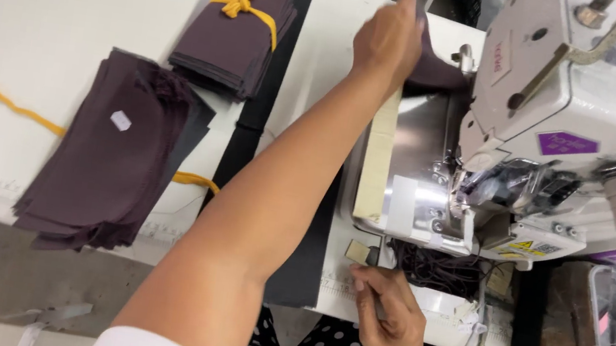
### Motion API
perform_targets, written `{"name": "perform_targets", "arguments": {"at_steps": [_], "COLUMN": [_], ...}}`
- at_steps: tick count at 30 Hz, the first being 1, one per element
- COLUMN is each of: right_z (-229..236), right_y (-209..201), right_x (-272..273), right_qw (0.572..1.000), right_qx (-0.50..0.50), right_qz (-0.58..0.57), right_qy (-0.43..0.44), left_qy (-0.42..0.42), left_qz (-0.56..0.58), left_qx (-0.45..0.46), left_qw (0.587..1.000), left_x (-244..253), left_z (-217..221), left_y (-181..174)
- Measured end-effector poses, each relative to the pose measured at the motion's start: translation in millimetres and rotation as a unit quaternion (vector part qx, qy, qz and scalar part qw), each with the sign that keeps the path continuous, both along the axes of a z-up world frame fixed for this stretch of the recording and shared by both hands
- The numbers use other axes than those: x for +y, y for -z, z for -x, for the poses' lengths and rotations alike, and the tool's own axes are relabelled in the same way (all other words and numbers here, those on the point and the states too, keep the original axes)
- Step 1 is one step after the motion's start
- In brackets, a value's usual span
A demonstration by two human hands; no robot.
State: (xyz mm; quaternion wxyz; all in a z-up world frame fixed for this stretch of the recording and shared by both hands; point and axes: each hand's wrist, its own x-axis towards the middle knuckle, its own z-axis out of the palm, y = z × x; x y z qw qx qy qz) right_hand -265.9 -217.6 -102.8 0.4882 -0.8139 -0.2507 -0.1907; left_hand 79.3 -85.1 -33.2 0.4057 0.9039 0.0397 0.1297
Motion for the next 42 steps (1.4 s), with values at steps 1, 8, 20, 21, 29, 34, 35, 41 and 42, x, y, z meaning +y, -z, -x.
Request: {"name": "perform_targets", "arguments": {"at_steps": [1,8,20,21,29,34,35,41,42], "right_z": [0.9,4.7,21.0,21.3,23.4,23.0,27.5,41.3,48.1], "right_y": [3.2,-7.8,-38.0,-38.8,-44.2,-59.8,-63.9,-30.3,-28.6], "right_x": [-0.1,5.6,58.0,57.8,60.5,49.3,45.1,1.2,-3.7], "right_qw": [1.0,0.999,0.929,0.925,0.958,0.975,0.974,0.976,0.988], "right_qx": [-0.014,-0.011,-0.165,-0.179,-0.124,-0.149,-0.15,-0.181,-0.05], "right_qz": [0.008,0.04,0.303,0.307,0.227,0.149,0.151,-0.115,-0.148], "right_qy": [0.003,0.012,-0.132,-0.132,-0.123,-0.077,-0.076,-0.034,0.002], "left_qy": [-0.076,-0.092,0.018,-0.035,-0.141,0.304,0.304,0.3,0.236], "left_qz": [0.009,0.051,-0.027,-0.006,-0.119,-0.169,-0.167,0.158,0.242], "left_qx": [-0.12,-0.165,-0.206,-0.084,-0.073,-0.221,-0.223,-0.242,-0.169], "left_qw": [0.99,0.981,0.978,0.996,0.98,0.911,0.911,0.909,0.926], "left_x": [1.0,89.5,262.3,267.4,252.4,177.1,167.1,92.7,78.4], "left_z": [-16.5,24.6,311.3,320.8,355.6,368.7,364.0,367.6,370.6], "left_y": [8.7,-31.9,-90.3,-82.9,-8.7,-15.4,-11.7,-9.3,-7.5]}}
